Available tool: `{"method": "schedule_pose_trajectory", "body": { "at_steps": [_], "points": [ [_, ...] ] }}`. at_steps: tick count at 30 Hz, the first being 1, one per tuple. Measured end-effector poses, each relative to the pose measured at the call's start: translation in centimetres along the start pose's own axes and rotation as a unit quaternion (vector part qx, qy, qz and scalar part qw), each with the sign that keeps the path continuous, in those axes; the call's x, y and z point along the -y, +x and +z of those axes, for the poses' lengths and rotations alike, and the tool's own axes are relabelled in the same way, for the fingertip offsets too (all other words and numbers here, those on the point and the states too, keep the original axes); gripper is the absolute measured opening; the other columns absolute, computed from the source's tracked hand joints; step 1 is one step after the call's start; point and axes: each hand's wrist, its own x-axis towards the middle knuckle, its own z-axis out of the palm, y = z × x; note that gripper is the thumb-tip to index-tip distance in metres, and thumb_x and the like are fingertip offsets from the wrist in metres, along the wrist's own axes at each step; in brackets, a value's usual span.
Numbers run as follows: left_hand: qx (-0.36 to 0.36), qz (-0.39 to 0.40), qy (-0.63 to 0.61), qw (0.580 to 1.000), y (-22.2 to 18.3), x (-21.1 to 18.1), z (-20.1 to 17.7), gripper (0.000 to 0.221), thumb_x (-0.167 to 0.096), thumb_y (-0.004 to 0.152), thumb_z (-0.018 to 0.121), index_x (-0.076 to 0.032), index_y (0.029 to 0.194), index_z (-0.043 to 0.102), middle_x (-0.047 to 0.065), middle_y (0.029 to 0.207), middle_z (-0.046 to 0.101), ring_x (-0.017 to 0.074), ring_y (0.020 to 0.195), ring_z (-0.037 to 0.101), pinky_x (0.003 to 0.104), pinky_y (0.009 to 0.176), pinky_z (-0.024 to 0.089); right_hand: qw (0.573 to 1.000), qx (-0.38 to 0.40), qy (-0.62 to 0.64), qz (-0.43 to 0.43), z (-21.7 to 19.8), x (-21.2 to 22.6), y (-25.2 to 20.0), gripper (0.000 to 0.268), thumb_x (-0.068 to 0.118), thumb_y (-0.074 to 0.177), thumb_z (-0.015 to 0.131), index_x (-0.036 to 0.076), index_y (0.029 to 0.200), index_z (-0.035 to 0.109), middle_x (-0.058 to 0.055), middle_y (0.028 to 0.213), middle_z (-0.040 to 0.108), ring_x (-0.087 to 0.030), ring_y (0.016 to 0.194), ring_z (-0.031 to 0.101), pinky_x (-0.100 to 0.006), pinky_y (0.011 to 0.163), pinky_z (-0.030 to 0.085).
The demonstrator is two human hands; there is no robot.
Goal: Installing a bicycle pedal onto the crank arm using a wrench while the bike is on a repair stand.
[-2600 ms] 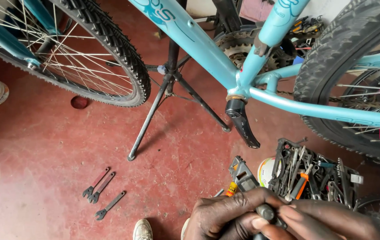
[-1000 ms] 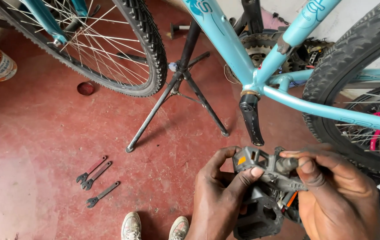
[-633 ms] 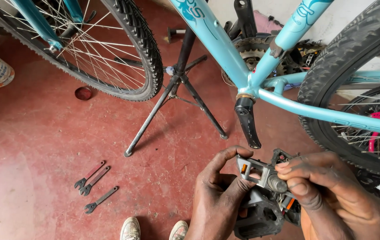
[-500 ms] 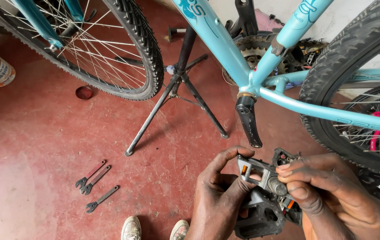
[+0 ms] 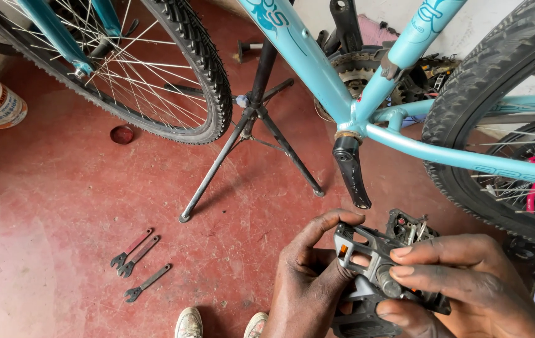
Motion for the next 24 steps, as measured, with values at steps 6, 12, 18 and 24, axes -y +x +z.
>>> {"method": "schedule_pose_trajectory", "body": {
  "at_steps": [6, 12, 18, 24],
  "points": [
    [0.028, 0.02, -0.007, 0.999, 0.0, 0.5, -0.4, 0.041, 0.004, 0.08, 0.064, -0.003, 0.12, 0.057, 0.007, 0.075, 0.064, 0.0056, 0.051, 0.049, 0.017, 0.037, 0.035, 0.999, -0.018, 0.013, 0.027, 0.6, 0.8, 0.4, 0.051, 0.011, 0.05, 0.085, 0.016, 0.095, 0.06, -0.004, 0.104, 0.059, -0.008, 0.088, 0.072, -0.019, 0.077, 0.068],
    [0.007, -0.009, -0.005, 1.0, 0.2, 0.5, -0.6, 0.043, 0.001, 0.078, 0.066, -0.005, 0.12, 0.058, 0.008, 0.07, 0.063, 0.0057, 0.049, 0.048, 0.017, 0.035, 0.033, 0.998, -0.033, -0.052, 0.016, 0.8, 1.3, 0.9, 0.054, 0.022, 0.045, 0.09, 0.019, 0.089, 0.059, 0.001, 0.097, 0.062, -0.006, 0.082, 0.071, -0.019, 0.075, 0.064],
    [0.015, -0.004, -0.018, 1.0, 0.4, 0.2, -0.9, 0.041, 0.001, 0.079, 0.065, -0.003, 0.12, 0.058, 0.007, 0.071, 0.065, 0.0051, 0.049, 0.049, 0.017, 0.036, 0.033, 0.998, -0.006, -0.054, -0.018, 0.6, 0.8, 1.3, 0.056, 0.02, 0.048, 0.088, 0.02, 0.095, 0.056, -0.001, 0.098, 0.06, -0.008, 0.083, 0.073, -0.02, 0.072, 0.067],
    [0.015, 0.001, -0.042, 0.999, 0.5, -0.3, -1.0, 0.042, 0.003, 0.079, 0.065, -0.003, 0.12, 0.058, 0.007, 0.071, 0.064, 0.0051, 0.05, 0.05, 0.016, 0.036, 0.034, 0.999, 0.029, -0.031, -0.014, 0.4, 0.3, 2.1, 0.053, 0.018, 0.045, 0.088, 0.022, 0.092, 0.063, 0.0, 0.095, 0.065, -0.009, 0.077, 0.077, -0.021, 0.068, 0.069]
  ]
}}
